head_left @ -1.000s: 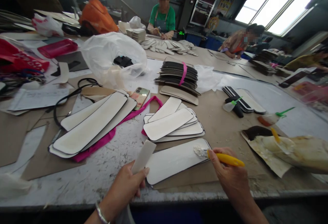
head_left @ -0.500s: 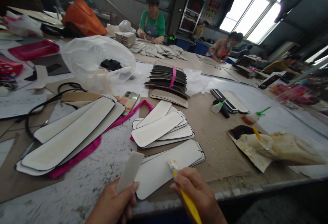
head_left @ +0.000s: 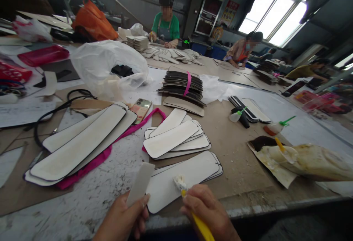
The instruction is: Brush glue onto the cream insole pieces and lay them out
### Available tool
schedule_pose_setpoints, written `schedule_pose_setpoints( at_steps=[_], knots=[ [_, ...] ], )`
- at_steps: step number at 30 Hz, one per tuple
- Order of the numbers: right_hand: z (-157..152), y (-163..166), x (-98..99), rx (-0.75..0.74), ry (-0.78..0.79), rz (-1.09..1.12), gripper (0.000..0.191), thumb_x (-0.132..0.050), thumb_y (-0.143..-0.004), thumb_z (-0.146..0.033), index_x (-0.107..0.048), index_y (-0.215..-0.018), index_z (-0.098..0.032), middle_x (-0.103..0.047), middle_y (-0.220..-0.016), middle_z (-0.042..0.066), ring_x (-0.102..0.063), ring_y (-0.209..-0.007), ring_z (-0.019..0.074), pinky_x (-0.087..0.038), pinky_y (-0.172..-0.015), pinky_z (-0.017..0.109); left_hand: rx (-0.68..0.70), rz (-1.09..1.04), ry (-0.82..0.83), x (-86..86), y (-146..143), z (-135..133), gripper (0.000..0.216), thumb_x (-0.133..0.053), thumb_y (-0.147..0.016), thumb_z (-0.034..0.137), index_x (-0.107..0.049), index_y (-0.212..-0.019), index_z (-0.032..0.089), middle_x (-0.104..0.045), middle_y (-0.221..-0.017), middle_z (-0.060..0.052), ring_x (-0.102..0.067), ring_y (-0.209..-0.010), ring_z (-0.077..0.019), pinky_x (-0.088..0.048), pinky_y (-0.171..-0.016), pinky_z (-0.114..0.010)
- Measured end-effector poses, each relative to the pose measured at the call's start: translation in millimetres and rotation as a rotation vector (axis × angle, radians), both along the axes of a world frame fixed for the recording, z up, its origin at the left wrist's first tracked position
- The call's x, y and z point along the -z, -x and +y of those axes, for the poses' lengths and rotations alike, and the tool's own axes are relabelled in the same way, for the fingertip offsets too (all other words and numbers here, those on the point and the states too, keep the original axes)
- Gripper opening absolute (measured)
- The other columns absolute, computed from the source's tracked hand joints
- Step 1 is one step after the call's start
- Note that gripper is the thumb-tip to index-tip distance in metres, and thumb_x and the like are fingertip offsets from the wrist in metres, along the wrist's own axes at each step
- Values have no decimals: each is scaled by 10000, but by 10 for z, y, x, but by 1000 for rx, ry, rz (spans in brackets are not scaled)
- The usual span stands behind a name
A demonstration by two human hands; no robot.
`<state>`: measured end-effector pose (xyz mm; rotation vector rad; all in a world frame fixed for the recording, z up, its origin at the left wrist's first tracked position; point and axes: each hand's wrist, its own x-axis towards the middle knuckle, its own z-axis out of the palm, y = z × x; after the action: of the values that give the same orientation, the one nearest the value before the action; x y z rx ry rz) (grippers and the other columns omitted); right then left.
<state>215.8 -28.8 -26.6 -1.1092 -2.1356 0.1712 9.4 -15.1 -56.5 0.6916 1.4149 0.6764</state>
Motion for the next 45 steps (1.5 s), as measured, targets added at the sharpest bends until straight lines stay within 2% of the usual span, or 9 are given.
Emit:
schedule_pose_setpoints(
  at_steps=[5,11,17,22,25,31,36,42,45],
  knots=[
    [57,-106,-51,125,-40,-108,215,-544,-770,-82,-574,-964,-171,-600,-824,92,-564,-828,197,-502,-713,289,72,-1,-2,-35,30,18,349,-556,-626,477,-495,-488,163,-514,-323,20,-436,-283,-88,-338,-314,-195],
    [-17,288,-13,-133,26,38,102,-549,-767,-81,-561,-845,-147,-575,-731,61,-541,-726,150,-501,-656,234,104,-10,-1,-132,32,41,307,-528,-624,458,-474,-531,170,-509,-339,30,-444,-307,-90,-353,-335,-202],
    [16,268,9,-13,5,-5,199,-573,-749,-73,-568,-925,-167,-592,-792,75,-557,-798,173,-495,-691,258,137,-20,0,-128,44,24,272,-481,-679,414,-474,-569,165,-510,-362,33,-454,-319,-89,-366,-352,-206],
    [-30,421,-23,-120,114,141,122,-544,-784,-135,-561,-888,-197,-603,-747,46,-582,-728,151,-505,-657,239,141,-10,-15,-156,41,26,252,-464,-690,391,-468,-574,167,-500,-365,38,-461,-326,-92,-360,-350,-203],
    [-35,285,-117,-67,164,138,169,-568,-769,-164,-557,-928,-218,-637,-775,36,-606,-773,160,-516,-681,238,140,-17,-10,-162,54,34,263,-459,-696,392,-476,-567,163,-511,-374,30,-461,-325,-89,-362,-355,-204],
    [112,-389,-248,352,-30,-71,133,-528,-795,-251,-592,-904,-210,-637,-852,55,-609,-811,186,-504,-741,298,128,-56,22,-139,67,44,292,-481,-682,421,-482,-543,165,-507,-357,29,-451,-312,-87,-364,-346,-201],
    [213,-680,-113,301,-78,-225,155,-518,-802,-192,-577,-945,-196,-598,-880,72,-586,-841,186,-487,-775,325,111,-31,19,-119,52,38,306,-515,-671,441,-484,-541,165,-532,-358,23,-463,-312,-89,-368,-345,-194],
    [129,-518,32,138,-19,-207,277,-556,-764,-103,-558,-1022,-204,-596,-892,81,-567,-890,192,-499,-752,303,42,-41,3,-70,13,21,308,-541,-658,435,-472,-506,176,-503,-319,37,-430,-273,-85,-331,-311,-187],
    [109,-491,27,147,-38,-170,284,-569,-752,-101,-573,-1018,-200,-604,-881,80,-569,-884,199,-501,-741,303,34,-30,3,-88,9,20,301,-545,-656,432,-471,-510,179,-506,-323,39,-428,-273,-86,-332,-313,-191]
  ],
)
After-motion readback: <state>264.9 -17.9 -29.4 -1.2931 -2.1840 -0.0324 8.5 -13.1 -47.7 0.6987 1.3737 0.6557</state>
